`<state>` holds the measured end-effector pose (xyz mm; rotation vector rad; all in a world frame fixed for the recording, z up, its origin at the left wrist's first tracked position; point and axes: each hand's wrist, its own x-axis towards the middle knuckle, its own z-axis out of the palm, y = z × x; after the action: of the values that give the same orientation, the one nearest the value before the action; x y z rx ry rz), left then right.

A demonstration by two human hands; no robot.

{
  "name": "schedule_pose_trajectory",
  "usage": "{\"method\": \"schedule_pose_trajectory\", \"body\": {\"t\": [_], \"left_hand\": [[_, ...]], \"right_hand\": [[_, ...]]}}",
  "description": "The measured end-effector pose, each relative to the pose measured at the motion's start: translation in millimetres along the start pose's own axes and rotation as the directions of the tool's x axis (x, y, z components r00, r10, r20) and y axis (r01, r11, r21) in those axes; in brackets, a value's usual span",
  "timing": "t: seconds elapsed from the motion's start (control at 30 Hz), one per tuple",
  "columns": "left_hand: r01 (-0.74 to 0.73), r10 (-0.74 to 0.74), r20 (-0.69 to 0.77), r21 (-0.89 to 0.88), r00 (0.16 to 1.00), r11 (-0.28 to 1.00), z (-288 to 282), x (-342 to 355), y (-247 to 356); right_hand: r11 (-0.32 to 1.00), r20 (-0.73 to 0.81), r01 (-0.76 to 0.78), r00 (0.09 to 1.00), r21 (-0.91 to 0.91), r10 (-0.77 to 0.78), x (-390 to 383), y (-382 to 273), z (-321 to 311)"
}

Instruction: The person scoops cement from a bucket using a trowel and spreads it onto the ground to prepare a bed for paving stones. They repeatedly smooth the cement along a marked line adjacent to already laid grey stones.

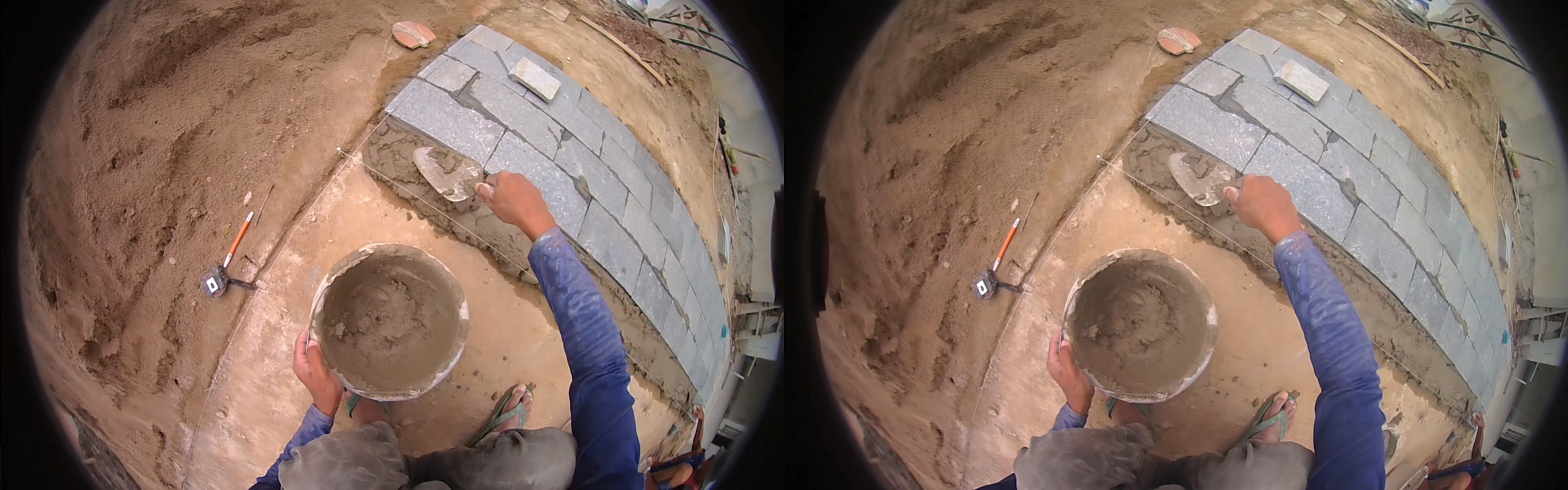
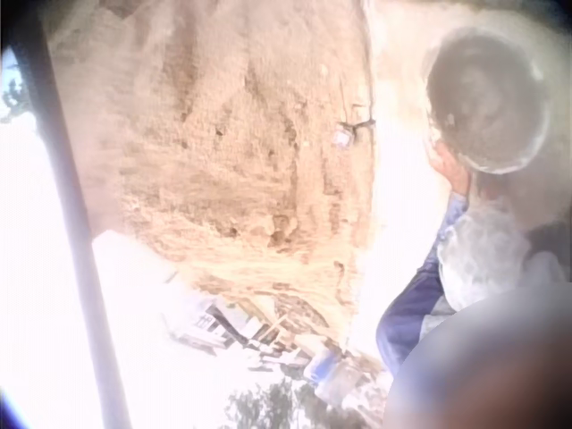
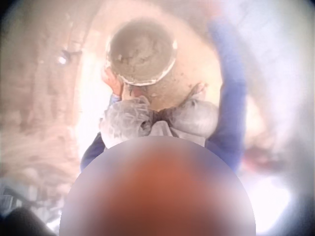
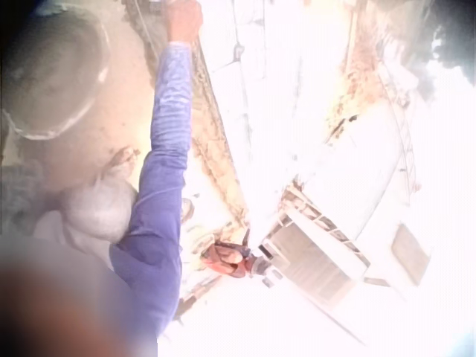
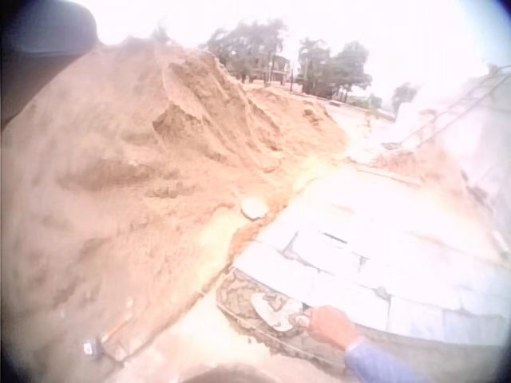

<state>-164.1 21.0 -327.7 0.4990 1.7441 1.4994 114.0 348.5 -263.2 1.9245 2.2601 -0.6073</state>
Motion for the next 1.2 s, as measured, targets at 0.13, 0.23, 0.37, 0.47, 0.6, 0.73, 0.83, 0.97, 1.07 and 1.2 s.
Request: {"method": "schedule_pose_trajectory", "body": {"t": [0.13, 0.23, 0.37, 0.47, 0.6, 0.73, 0.83, 0.97, 1.07, 1.2], "left_hand": [[-0.027, 0.027, 0.014, 0.015, 1.000, 1.000, 3, -1, 4], [-0.050, 0.050, -0.004, 0.072, 0.999, 0.996, 0, 0, 2], [-0.082, 0.081, 0.019, 0.066, 0.997, 0.994, 3, 2, 6], [-0.107, 0.102, 0.042, 0.128, 0.994, 0.986, 5, -1, 5], [-0.099, 0.091, 0.092, 0.087, 0.992, 0.991, 13, -1, 13], [-0.174, 0.148, 0.181, 0.137, 0.972, 0.975, 28, 0, 44], [-0.201, 0.154, 0.240, 0.186, 0.959, 0.962, 45, 7, 58], [-0.291, 0.174, 0.390, 0.265, 0.904, 0.919, 94, 2, 74], [-0.455, 0.289, 0.475, 0.283, 0.831, 0.844, 109, -7, 83], [-0.481, 0.311, 0.446, 0.341, 0.839, 0.808, 102, -15, 78]], "right_hand": [[0.998, 0.066, -0.054, 0.996, -0.043, 0.056, 50, -27, 28], [0.997, 0.061, -0.054, 0.996, -0.057, 0.057, 34, -9, 53], [0.990, 0.084, -0.136, 0.987, -0.047, 0.139, 0, 54, 60], [0.988, 0.097, -0.156, 0.983, -0.012, 0.157, -38, 109, 62], [0.954, 0.025, -0.300, 0.954, 0.018, 0.299, -108, 135, 22], [0.988, -0.130, -0.112, 0.983, 0.106, 0.126, -189, 106, -41], [0.998, -0.005, -0.027, 1.000, 0.064, 0.028, -225, 53, -71], [0.966, -0.058, 0.184, 0.979, -0.179, -0.197, -231, 22, -22], [0.842, -0.025, 0.244, 0.956, -0.482, -0.291, -223, -1, 45], [0.887, 0.028, 0.303, 0.949, -0.349, -0.313, -261, -26, 59]]}}
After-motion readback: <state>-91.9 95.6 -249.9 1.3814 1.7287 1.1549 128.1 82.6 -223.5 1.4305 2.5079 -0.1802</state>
